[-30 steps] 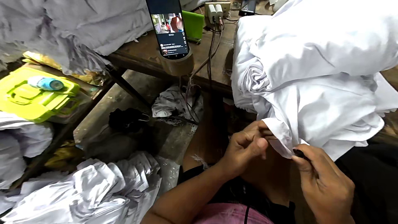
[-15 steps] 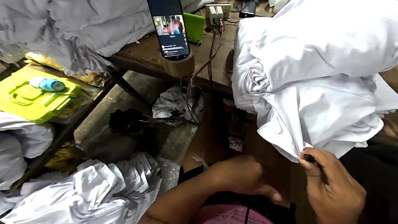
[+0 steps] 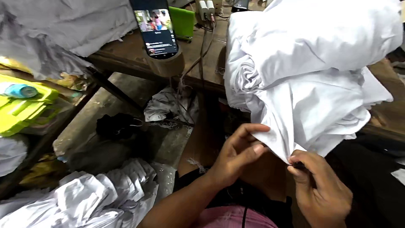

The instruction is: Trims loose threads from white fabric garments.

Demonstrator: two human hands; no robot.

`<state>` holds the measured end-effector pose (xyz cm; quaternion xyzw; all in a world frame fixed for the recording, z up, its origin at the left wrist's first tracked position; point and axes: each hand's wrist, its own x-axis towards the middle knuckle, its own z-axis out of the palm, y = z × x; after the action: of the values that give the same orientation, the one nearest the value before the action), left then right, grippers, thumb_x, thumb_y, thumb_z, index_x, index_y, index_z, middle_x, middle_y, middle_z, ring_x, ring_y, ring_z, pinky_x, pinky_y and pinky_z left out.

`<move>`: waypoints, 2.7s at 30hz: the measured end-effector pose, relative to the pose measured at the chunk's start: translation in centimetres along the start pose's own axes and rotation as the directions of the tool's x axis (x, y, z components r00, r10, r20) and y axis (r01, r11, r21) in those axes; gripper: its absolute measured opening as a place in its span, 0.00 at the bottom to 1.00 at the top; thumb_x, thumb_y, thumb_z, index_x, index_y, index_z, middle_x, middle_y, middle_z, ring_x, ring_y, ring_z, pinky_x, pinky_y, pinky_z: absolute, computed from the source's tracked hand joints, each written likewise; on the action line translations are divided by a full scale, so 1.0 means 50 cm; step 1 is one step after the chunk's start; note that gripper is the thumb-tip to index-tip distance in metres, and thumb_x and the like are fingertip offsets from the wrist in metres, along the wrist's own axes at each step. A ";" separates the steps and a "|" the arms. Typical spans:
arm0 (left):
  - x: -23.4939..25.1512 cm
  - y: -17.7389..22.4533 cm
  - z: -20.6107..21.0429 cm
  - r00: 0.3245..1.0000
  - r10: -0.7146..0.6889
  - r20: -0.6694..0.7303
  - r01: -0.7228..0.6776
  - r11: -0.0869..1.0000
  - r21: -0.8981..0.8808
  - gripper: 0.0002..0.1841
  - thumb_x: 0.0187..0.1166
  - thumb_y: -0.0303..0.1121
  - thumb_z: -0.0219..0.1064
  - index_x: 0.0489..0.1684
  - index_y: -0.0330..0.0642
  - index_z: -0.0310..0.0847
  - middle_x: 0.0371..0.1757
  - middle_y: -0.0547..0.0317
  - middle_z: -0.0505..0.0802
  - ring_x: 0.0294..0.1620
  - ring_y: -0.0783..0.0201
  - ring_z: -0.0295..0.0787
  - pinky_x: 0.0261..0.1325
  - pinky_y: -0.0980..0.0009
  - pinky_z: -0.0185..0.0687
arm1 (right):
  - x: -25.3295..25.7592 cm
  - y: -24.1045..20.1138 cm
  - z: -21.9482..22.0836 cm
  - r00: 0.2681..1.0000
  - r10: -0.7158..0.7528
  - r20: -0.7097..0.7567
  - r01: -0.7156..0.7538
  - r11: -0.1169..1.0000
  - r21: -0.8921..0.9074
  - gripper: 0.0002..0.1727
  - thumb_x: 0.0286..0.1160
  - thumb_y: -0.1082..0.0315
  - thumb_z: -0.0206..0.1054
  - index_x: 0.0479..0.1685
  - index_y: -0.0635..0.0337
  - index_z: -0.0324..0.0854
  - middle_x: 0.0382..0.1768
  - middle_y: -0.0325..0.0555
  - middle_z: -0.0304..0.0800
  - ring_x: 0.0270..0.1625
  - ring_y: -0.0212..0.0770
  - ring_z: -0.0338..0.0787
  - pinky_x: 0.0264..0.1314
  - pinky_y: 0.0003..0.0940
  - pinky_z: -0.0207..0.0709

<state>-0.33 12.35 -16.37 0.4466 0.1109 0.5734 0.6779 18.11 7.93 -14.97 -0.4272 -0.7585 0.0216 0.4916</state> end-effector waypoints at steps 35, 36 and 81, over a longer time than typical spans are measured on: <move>0.007 -0.024 0.017 0.947 0.122 -0.297 -0.071 0.982 0.176 0.24 0.78 0.21 0.68 0.74 0.46 0.77 0.51 0.61 0.94 0.50 0.70 0.92 0.61 0.68 0.88 | -0.010 0.022 0.020 0.993 0.109 0.034 -0.110 0.993 0.052 0.19 0.88 0.55 0.62 0.51 0.67 0.81 0.45 0.46 0.87 0.51 0.22 0.86 0.56 0.12 0.79; 0.007 -0.023 0.018 0.945 0.117 -0.306 -0.067 0.983 0.170 0.23 0.78 0.21 0.68 0.72 0.45 0.78 0.50 0.61 0.94 0.49 0.70 0.93 0.61 0.68 0.88 | -0.002 0.022 0.016 0.990 0.134 0.041 -0.137 0.987 0.088 0.20 0.87 0.54 0.64 0.54 0.67 0.82 0.48 0.45 0.86 0.51 0.20 0.85 0.55 0.10 0.78; 0.006 0.002 0.033 0.917 -0.057 -0.396 0.032 0.997 -0.069 0.19 0.73 0.18 0.68 0.61 0.43 0.80 0.45 0.56 0.95 0.45 0.67 0.95 0.58 0.68 0.90 | 0.047 0.012 -0.003 0.975 0.180 0.127 -0.198 0.970 0.143 0.22 0.82 0.53 0.69 0.59 0.63 0.77 0.46 0.39 0.84 0.46 0.16 0.82 0.50 0.09 0.76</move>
<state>0.79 11.83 -15.20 0.2974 0.2390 0.6395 0.6674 18.23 9.81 -13.46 -0.4563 -0.7370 0.1510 0.4752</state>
